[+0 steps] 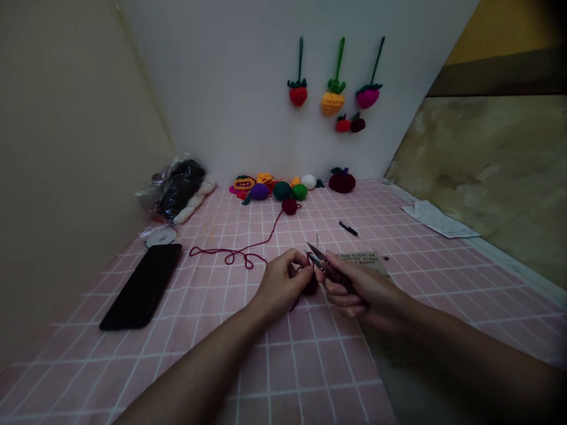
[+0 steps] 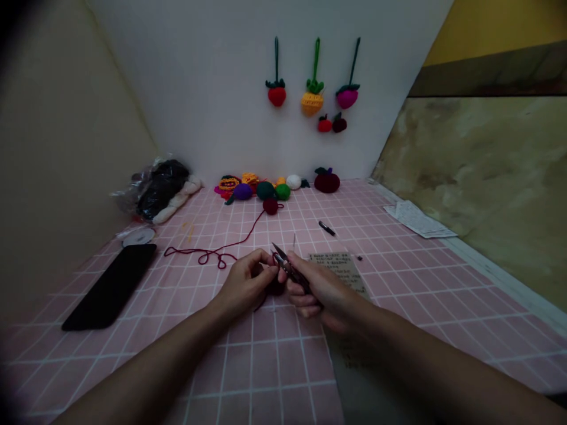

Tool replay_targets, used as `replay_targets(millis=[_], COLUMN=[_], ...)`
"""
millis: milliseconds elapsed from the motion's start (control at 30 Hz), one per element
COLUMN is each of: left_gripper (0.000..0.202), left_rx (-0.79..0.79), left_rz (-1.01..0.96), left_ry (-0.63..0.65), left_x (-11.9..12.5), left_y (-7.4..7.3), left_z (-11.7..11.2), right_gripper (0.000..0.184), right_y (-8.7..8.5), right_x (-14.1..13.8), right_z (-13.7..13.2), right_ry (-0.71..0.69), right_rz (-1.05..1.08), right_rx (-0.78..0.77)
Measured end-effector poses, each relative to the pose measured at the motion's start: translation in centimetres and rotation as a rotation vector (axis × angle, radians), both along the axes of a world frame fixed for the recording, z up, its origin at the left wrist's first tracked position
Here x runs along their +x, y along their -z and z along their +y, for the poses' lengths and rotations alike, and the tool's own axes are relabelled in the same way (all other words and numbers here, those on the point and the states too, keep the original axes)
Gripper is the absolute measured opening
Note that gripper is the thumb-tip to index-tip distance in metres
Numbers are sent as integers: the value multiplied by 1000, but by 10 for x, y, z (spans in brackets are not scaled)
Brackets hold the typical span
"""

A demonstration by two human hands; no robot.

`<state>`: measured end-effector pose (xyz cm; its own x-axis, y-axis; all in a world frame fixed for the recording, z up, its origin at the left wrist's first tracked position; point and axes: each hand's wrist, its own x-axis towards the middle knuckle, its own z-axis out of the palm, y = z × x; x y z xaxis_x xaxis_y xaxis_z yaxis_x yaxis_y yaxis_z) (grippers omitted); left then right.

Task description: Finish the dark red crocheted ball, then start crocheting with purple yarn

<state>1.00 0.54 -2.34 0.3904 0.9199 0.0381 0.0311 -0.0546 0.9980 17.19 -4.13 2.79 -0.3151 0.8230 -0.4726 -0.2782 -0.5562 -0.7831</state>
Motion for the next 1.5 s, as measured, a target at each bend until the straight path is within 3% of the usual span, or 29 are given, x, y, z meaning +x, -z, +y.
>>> replay_targets(millis=[100,367,833,1000,1233,1367,1500], left_gripper=[18,24,24,27,48,41,28], left_rx=[95,314,277,180,56,51,54], left_rz=[39,131,130,54,-79,-95,-66], left_ry=[68,68,74,105,153,154,141], left_x=[-1,-2,-2,0,-1,-5,-5], left_y=[-1,-5,-8,-3,-8,-14,-10], left_z=[0,2,3,5,4,4,6], right_gripper=[41,42,41,41,41,41,41], right_y=[-2,-5,-2,-3,-7,-8,-8], right_x=[0,-1,0,2,4,2,3], right_z=[-1,-3,-5,-3,1,0,1], right_ry=[2,-8,-1,1,-7,-2,-8], right_rz=[-8,-31,-16,7,-23,-36,-24], right_rx=[-4,0,17,41,24,15,18])
